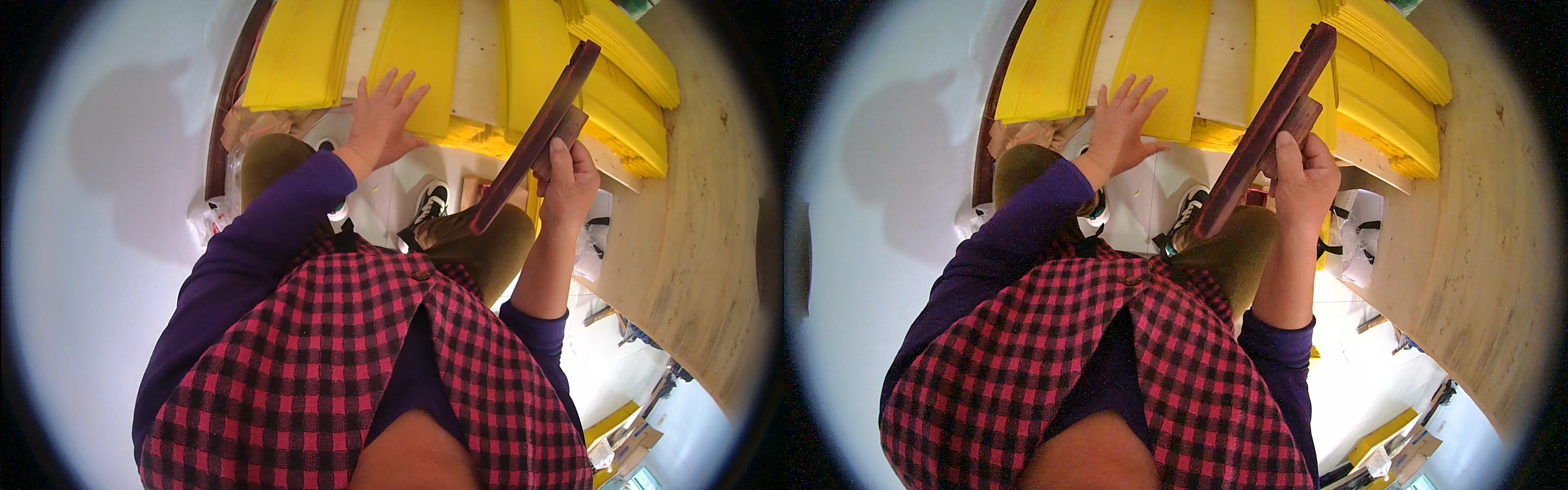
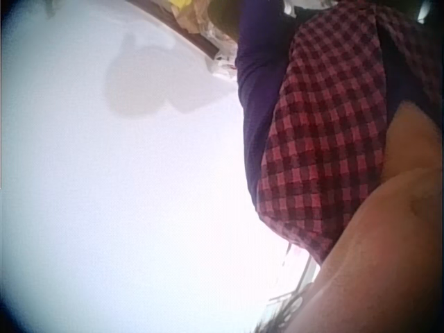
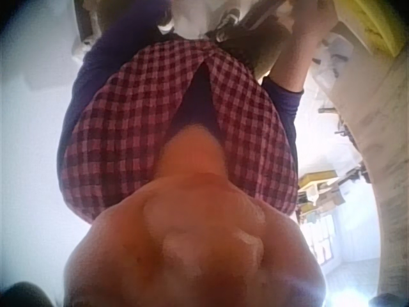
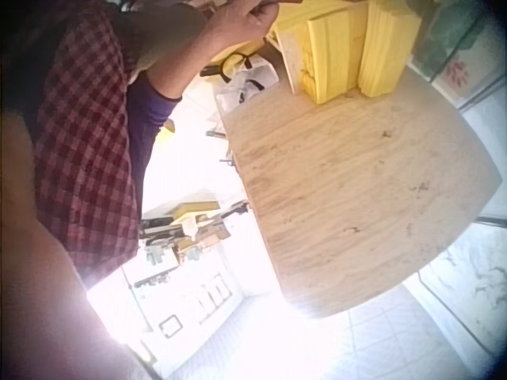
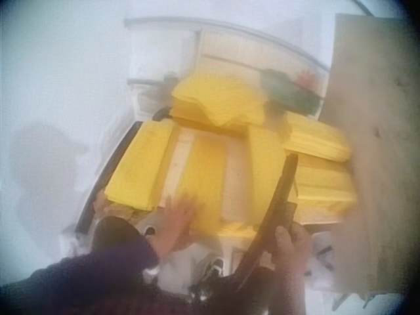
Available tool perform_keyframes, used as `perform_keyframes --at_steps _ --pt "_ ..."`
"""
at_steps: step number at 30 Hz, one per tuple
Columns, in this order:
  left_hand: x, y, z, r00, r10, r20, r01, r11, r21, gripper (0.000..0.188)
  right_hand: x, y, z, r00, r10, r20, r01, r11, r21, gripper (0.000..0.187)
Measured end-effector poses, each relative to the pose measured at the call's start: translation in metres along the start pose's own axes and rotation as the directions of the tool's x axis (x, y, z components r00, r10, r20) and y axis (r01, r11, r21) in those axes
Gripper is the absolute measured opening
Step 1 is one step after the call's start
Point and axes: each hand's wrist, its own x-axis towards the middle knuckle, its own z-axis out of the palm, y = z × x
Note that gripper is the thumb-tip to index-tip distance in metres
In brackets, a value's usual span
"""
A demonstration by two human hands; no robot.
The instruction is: The person repeatedly smooths yellow plastic sheets on a wooden workbench using a dark rectangular tool. They pick up individual sheets, place them on the bench, and run the tool across the surface before stacking the finished sheets.
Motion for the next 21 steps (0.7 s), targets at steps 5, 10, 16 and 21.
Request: perform_keyframes --at_steps 5,10,16,21 --pt "-0.001 0.004 0.003 0.999 0.039 0.021 -0.039 0.999 -0.009 0.076 0.000 0.005 0.001 1.000 0.027 0.011 -0.027 1.000 -0.008 0.016" --pt "0.007 0.003 0.004 0.998 0.067 -0.004 -0.067 0.998 -0.012 0.072 0.005 0.014 -0.002 1.000 -0.015 0.000 0.015 1.000 -0.027 0.016" --pt "0.014 0.009 0.002 0.996 0.066 0.063 -0.065 0.997 -0.032 0.076 0.007 0.016 -0.003 1.000 0.013 -0.002 -0.013 0.997 -0.076 0.014" --pt "0.002 0.008 -0.004 1.000 -0.015 0.002 0.015 0.989 -0.148 0.075 0.007 0.013 -0.001 0.999 0.044 0.006 -0.044 0.999 0.026 0.013"
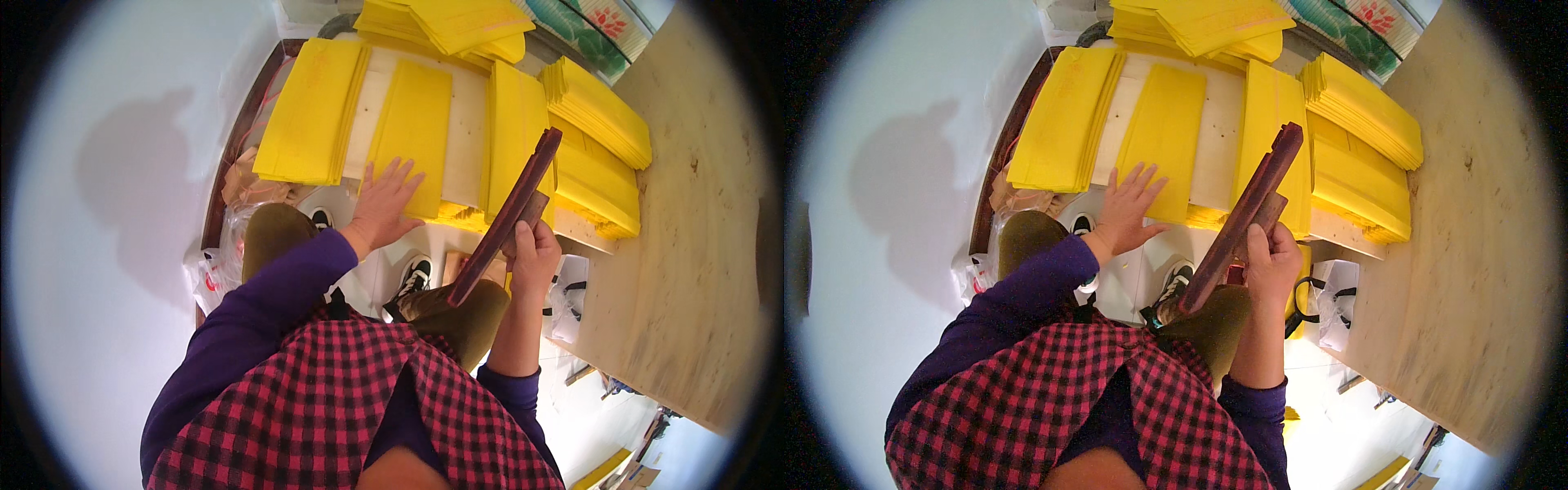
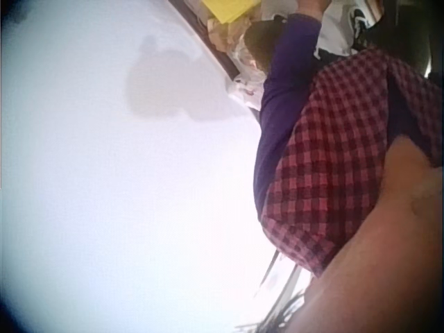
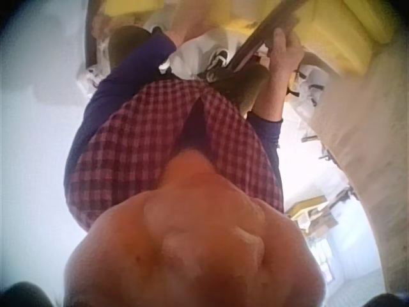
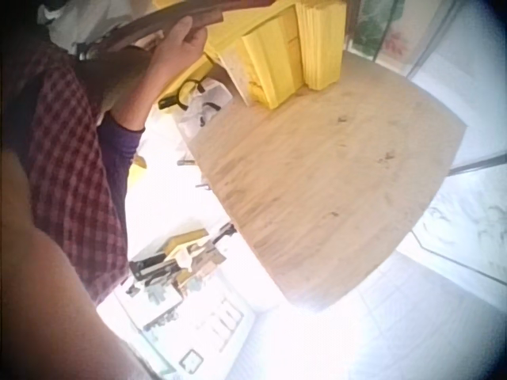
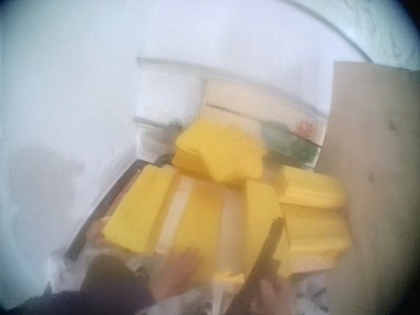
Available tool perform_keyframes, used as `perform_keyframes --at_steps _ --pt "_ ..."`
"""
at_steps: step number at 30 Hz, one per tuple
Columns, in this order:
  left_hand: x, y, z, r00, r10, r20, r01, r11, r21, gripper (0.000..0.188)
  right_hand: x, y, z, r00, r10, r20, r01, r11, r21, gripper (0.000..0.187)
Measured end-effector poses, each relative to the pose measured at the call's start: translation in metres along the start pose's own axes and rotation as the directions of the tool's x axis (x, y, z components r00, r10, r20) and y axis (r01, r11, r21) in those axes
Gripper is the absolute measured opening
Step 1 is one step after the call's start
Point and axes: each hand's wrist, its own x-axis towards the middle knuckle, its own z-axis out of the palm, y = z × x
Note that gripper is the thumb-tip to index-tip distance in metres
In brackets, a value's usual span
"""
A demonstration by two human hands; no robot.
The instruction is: The person repeatedly smooths yellow plastic sheets on a wooden workbench using a dark rectangular tool. They pick up individual sheets, place them on the bench, and run the tool across the surface before stacking the finished sheets.
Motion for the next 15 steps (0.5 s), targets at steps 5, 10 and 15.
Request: perform_keyframes --at_steps 5,10,15 --pt "-0.011 -0.014 0.009 0.981 -0.187 -0.057 0.186 0.982 -0.030 0.075 0.002 -0.002 0.006 0.999 -0.013 0.041 0.016 0.997 -0.072 0.014" --pt "-0.016 -0.020 0.020 0.985 -0.175 0.006 0.175 0.984 -0.031 0.074 0.009 -0.010 0.019 0.997 -0.025 0.073 0.036 0.986 -0.160 0.014" --pt "-0.021 -0.016 0.022 0.979 -0.197 -0.053 0.194 0.979 -0.060 0.070 0.009 -0.020 0.028 0.999 -0.019 0.048 0.025 0.990 -0.136 0.015"
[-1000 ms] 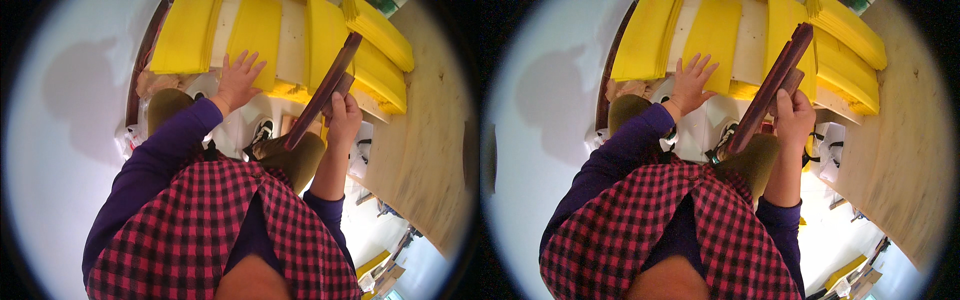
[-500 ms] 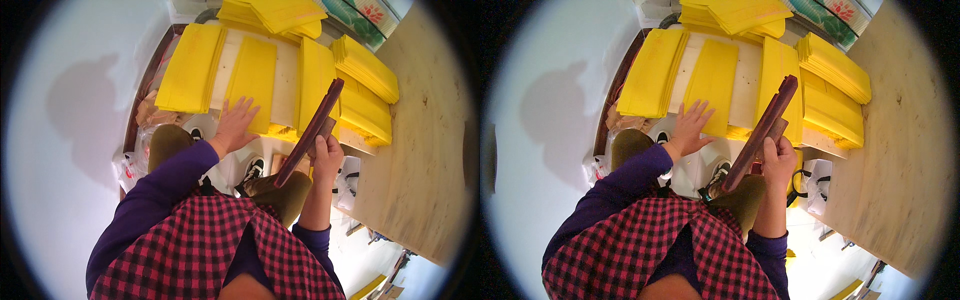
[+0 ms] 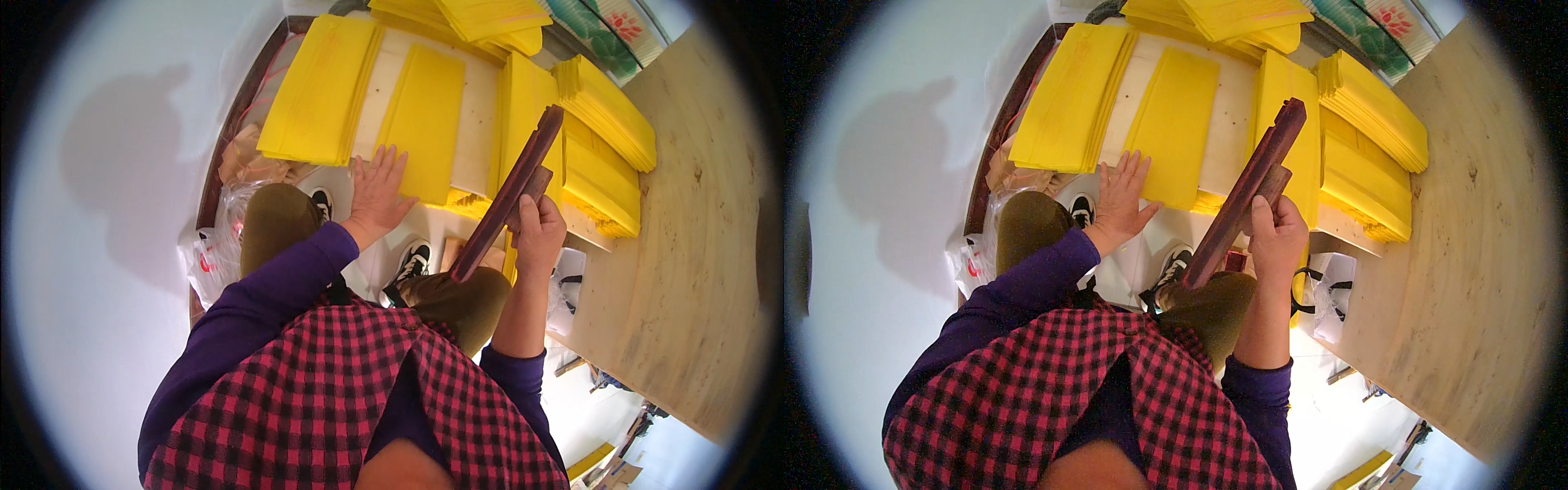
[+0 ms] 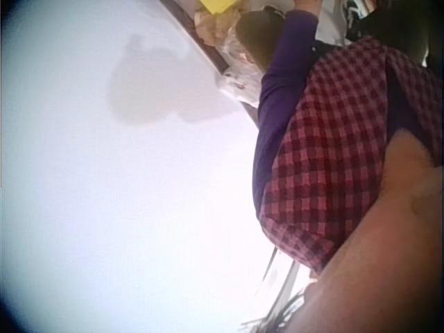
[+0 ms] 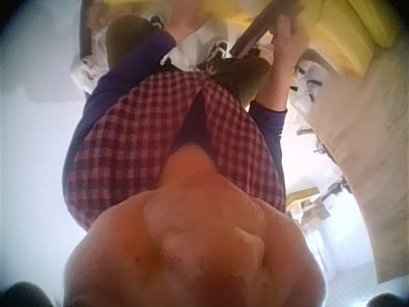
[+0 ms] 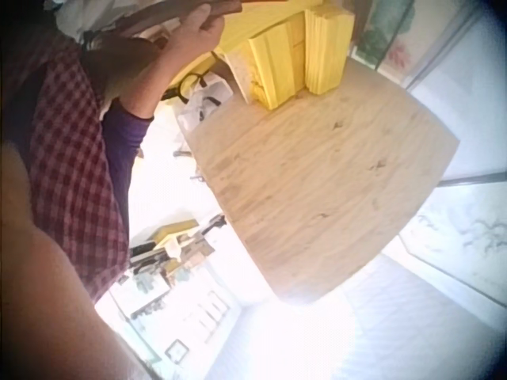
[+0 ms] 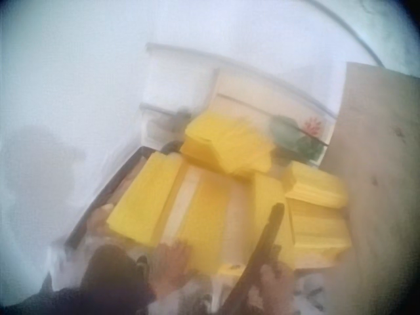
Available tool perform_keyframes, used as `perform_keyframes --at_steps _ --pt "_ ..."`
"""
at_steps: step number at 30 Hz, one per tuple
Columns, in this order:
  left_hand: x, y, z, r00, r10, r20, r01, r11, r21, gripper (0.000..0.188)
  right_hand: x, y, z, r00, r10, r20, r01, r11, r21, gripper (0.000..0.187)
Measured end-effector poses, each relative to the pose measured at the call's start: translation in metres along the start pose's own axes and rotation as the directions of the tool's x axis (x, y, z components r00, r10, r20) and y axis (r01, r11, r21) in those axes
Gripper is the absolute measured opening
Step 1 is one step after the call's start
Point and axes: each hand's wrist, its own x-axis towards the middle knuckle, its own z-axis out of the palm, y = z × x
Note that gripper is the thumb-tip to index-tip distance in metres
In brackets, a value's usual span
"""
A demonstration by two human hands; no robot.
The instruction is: The person repeatedly smooths yellow plastic sheets on a wooden workbench using a dark rectangular tool. They pick up individual sheets, place them on the bench, and run the tool across the surface before stacking the finished sheets.
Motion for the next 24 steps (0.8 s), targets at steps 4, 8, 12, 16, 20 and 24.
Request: perform_keyframes --at_steps 4,8,12,16,20,24 --pt "0.000 0.000 0.001 0.999 0.012 0.034 -0.012 1.000 0.003 0.070 0.003 -0.002 0.003 0.999 0.039 0.032 -0.039 0.999 -0.022 0.017" --pt "-0.001 -0.001 0.003 0.999 0.035 0.033 -0.035 0.999 0.021 0.067 0.015 0.004 0.014 0.999 0.002 0.051 0.003 0.994 -0.109 0.022" --pt "-0.004 -0.003 0.000 0.997 0.076 0.021 -0.076 0.997 0.010 0.061 0.038 0.006 0.031 0.992 -0.085 0.098 0.113 0.934 -0.338 0.032" --pt "-0.007 -0.005 -0.001 0.992 0.127 -0.018 -0.127 0.992 0.002 0.055 0.067 0.005 0.055 0.971 -0.084 0.225 0.178 0.880 -0.440 0.037" --pt "-0.010 -0.007 0.001 0.989 0.144 -0.037 -0.146 0.988 -0.056 0.050 0.099 0.004 0.083 0.950 -0.023 0.313 0.228 0.736 -0.638 0.043" --pt "-0.013 -0.009 0.002 0.986 0.165 -0.027 -0.166 0.983 -0.077 0.046 0.136 0.008 0.109 0.945 0.103 0.311 0.177 0.640 -0.748 0.040"
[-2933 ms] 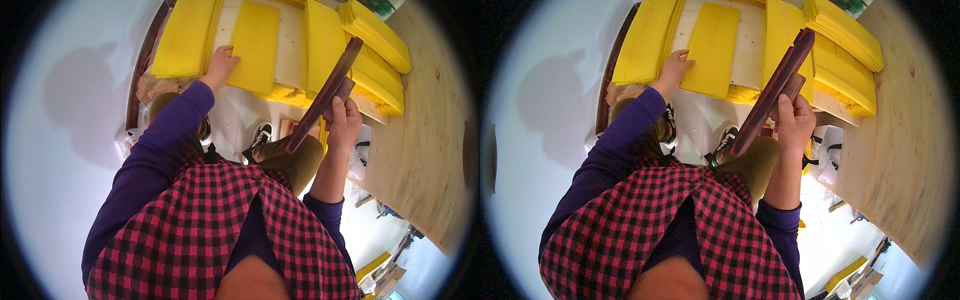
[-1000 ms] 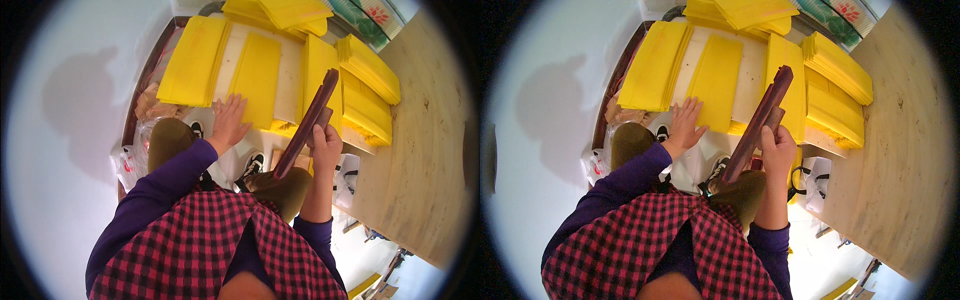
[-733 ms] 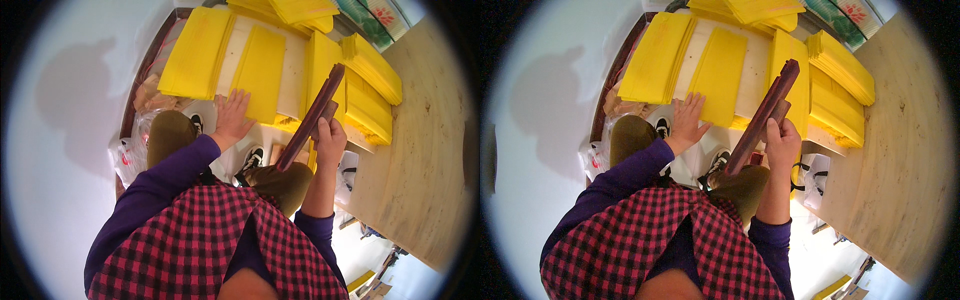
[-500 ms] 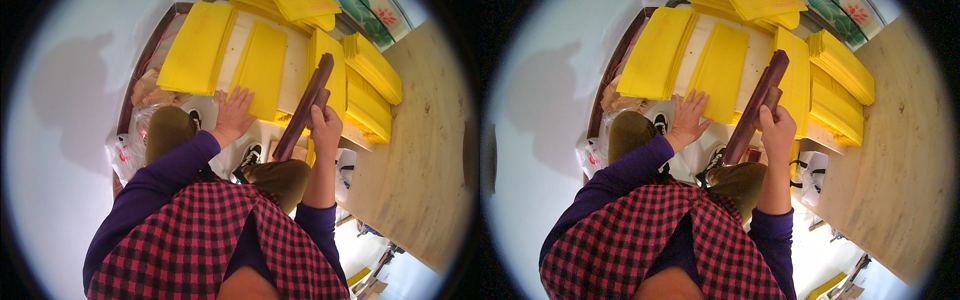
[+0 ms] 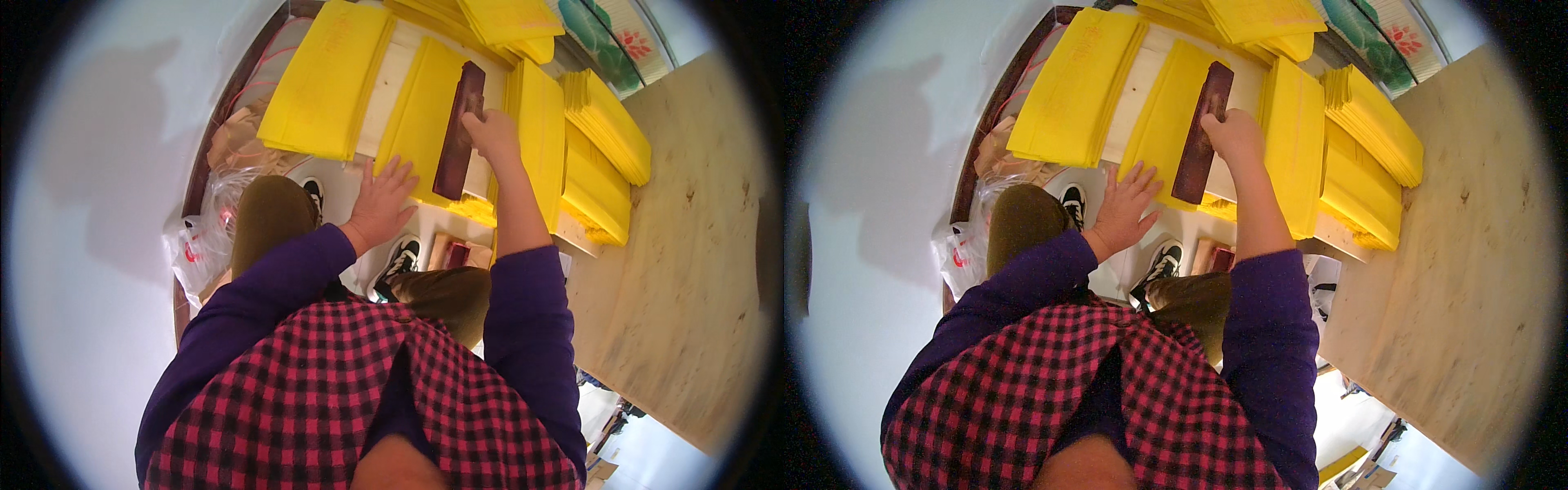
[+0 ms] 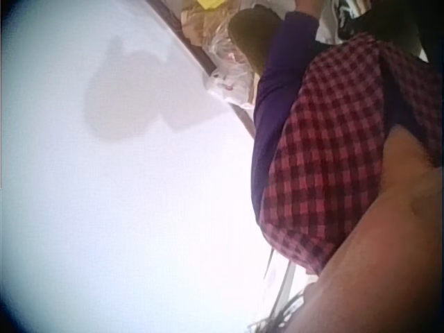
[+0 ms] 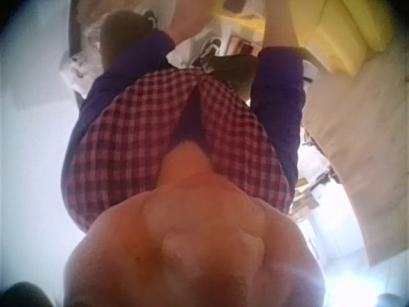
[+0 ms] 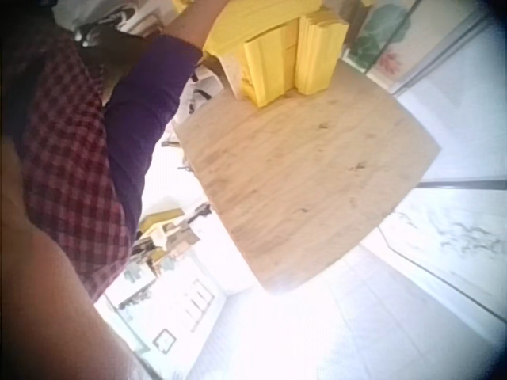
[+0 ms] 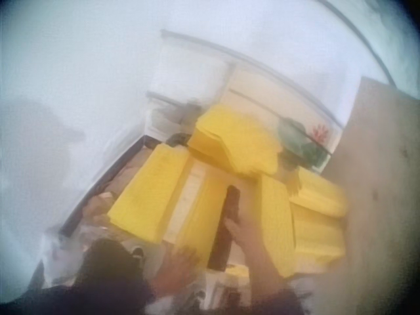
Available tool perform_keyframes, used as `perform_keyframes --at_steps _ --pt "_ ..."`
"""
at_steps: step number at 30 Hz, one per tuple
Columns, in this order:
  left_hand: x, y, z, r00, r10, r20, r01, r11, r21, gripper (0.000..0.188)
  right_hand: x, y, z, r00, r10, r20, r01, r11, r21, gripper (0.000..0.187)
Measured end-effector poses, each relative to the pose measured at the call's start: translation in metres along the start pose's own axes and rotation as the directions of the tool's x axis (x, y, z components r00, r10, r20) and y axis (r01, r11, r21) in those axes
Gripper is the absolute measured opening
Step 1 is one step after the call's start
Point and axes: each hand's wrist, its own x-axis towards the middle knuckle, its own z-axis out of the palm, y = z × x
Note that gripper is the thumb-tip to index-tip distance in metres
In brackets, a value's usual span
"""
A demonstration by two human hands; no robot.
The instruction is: The person repeatedly smooths yellow plastic sheets on a wooden workbench using a dark rectangular tool. They pick up individual sheets, place them on the bench, and run the tool across the surface before stacking the finished sheets.
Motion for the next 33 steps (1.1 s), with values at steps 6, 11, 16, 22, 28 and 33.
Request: perform_keyframes --at_steps 6,11,16,22,28,33 --pt "-0.005 -0.002 -0.001 0.999 0.028 0.017 -0.027 0.999 -0.038 0.044 0.042 -0.008 0.017 1.000 -0.002 0.024 0.006 0.988 -0.153 0.041" --pt "-0.005 -0.007 -0.001 0.999 0.044 -0.008 -0.045 0.997 -0.062 0.042 0.052 -0.018 0.021 0.993 0.041 0.107 -0.020 0.982 -0.190 0.042" --pt "-0.006 -0.011 0.001 0.998 0.048 -0.032 -0.050 0.995 -0.084 0.041 0.054 -0.025 0.025 0.995 0.040 0.094 -0.017 0.973 -0.231 0.043" --pt "-0.007 -0.012 0.003 0.998 0.047 -0.029 -0.049 0.995 -0.089 0.042 0.061 -0.026 0.036 0.992 0.075 0.101 -0.044 0.960 -0.277 0.045" --pt "-0.006 -0.013 0.000 0.998 0.048 -0.036 -0.052 0.992 -0.112 0.042 0.056 -0.027 0.045 0.997 0.050 0.065 -0.028 0.950 -0.310 0.044" --pt "-0.005 -0.009 -0.005 0.996 0.041 -0.077 -0.053 0.986 -0.161 0.038 0.055 -0.024 0.053 0.998 0.054 0.028 -0.043 0.947 -0.317 0.044"
